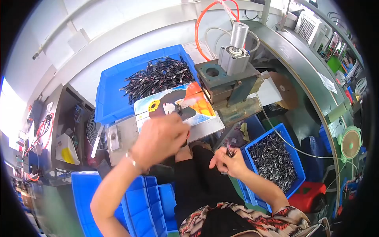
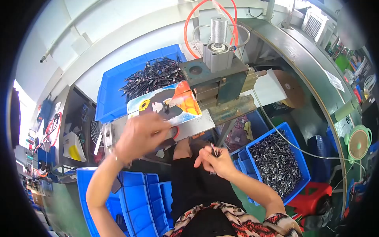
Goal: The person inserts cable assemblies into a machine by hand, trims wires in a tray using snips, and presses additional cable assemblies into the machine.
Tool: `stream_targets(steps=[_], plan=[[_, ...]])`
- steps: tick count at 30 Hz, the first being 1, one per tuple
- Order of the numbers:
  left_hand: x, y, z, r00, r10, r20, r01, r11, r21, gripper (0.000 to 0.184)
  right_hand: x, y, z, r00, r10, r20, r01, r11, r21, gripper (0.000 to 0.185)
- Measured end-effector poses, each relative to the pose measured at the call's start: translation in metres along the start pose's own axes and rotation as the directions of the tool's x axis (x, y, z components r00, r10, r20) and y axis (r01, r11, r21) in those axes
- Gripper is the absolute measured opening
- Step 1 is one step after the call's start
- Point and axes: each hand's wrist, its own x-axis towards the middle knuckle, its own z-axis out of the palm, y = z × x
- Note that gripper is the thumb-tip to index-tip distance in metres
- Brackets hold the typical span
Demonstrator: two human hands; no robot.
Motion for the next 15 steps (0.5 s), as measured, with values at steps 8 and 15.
stream_targets(steps=[8, 15], plan=[[0.083, -0.065, 0.03, 0.991, -0.081, 0.109, 0.083, 0.997, -0.011, 0.018, -0.006, 0.048, 0.001, 0.975, 0.218, 0.036, -0.22, 0.974, 0.048, 0.031], [0.103, -0.073, 0.045, 0.977, -0.086, 0.193, 0.094, 0.995, -0.031, 0.018, 0.001, 0.058, -0.001, 0.965, 0.26, 0.017, -0.26, 0.957, 0.127, 0.032]])
